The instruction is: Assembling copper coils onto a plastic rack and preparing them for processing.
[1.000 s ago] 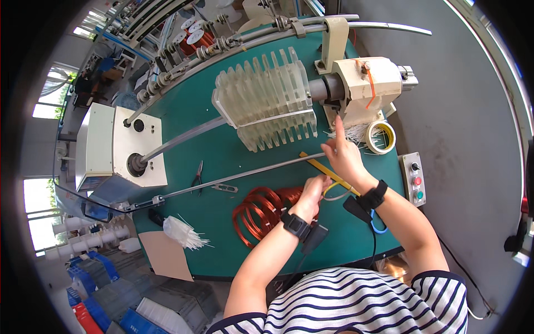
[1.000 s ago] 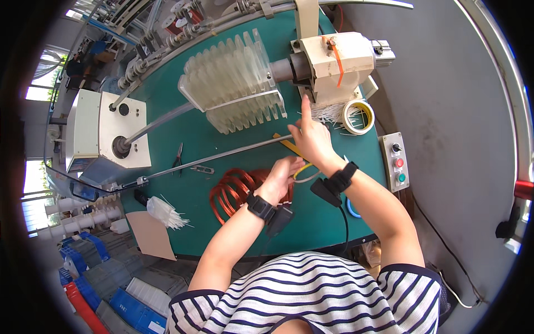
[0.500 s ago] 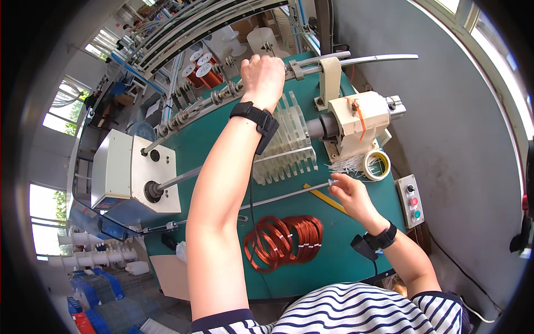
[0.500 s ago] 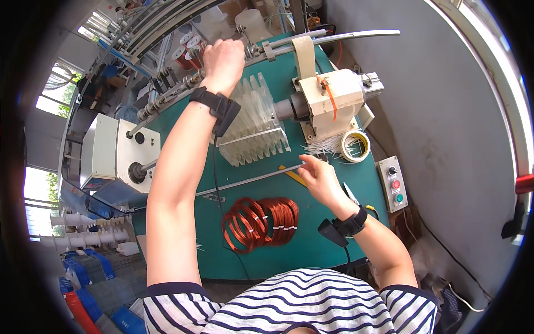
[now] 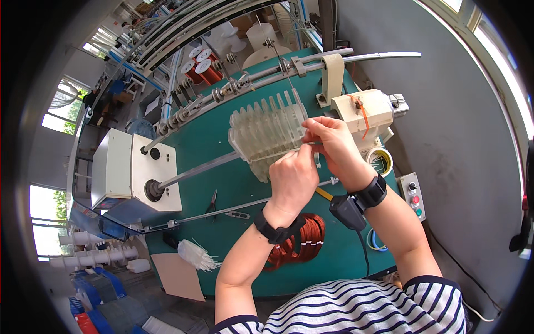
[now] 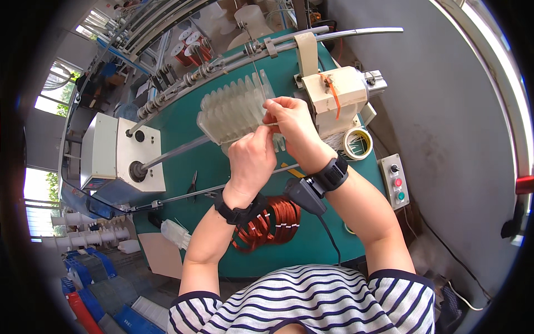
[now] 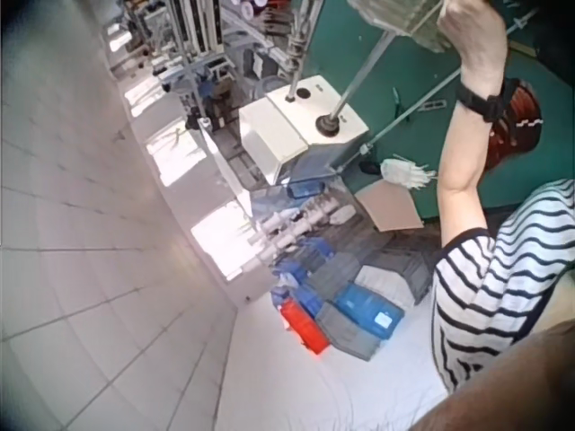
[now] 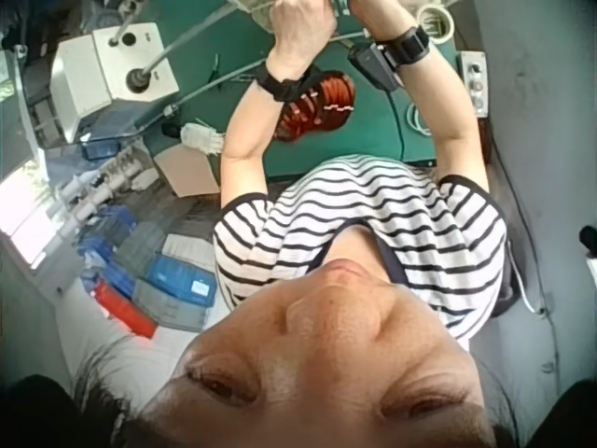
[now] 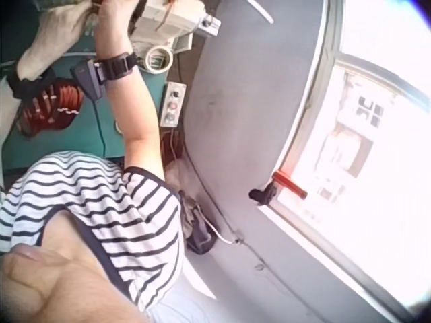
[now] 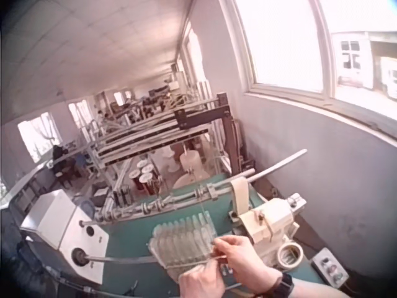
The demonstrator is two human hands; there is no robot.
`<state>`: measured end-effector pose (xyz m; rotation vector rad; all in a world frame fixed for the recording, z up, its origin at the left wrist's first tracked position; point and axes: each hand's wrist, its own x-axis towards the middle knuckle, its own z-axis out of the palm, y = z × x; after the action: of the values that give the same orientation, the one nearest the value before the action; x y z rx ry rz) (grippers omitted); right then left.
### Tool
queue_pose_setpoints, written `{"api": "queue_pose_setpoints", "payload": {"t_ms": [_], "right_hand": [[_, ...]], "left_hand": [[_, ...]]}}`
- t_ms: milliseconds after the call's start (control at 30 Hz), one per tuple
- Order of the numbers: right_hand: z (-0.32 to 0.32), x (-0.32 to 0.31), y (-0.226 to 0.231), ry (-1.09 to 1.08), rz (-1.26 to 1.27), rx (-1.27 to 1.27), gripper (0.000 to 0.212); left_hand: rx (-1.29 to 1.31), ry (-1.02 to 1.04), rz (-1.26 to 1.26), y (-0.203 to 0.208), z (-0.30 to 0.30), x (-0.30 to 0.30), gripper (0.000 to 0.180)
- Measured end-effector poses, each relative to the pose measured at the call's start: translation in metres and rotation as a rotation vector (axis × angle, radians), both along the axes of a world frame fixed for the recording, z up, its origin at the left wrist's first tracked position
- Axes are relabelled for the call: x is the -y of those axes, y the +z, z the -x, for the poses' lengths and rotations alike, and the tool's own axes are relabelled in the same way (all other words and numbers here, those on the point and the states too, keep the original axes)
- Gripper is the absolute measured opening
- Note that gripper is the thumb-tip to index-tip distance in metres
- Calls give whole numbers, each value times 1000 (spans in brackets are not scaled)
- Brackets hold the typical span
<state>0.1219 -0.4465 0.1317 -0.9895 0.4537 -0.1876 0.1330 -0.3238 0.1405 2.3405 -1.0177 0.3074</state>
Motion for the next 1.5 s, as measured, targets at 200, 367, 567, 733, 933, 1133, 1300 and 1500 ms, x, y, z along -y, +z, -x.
{"api": "queue_pose_setpoints", "payload": {"t_ms": [200,367,567,733,933,1133,1300,1500], "right_hand": [[-7,-8,-22,21,103,-14,20],[8,-6,-69,-18,443,-241,21],[-7,-22,-51,-297,1367,11,17],[3,5,-43,-210,1387,-223,14],[7,-3,-61,-243,1476,-46,19],[43,16,-66,-237,1202,-125,15],[73,21,-83,-212,995,-217,23],[112,38,-64,-89,566,-233,16]], "left_hand": [[95,-3,110,19,-60,-31,21],[77,90,67,-7,-82,-49,25],[109,76,46,-8,-79,-48,26],[159,53,23,-6,-75,-54,26],[159,-9,322,-39,-21,-32,15],[-203,-410,-162,-159,47,-10,7],[-117,-434,-349,-200,57,4,3],[-255,-512,-361,-161,57,-20,22]]}}
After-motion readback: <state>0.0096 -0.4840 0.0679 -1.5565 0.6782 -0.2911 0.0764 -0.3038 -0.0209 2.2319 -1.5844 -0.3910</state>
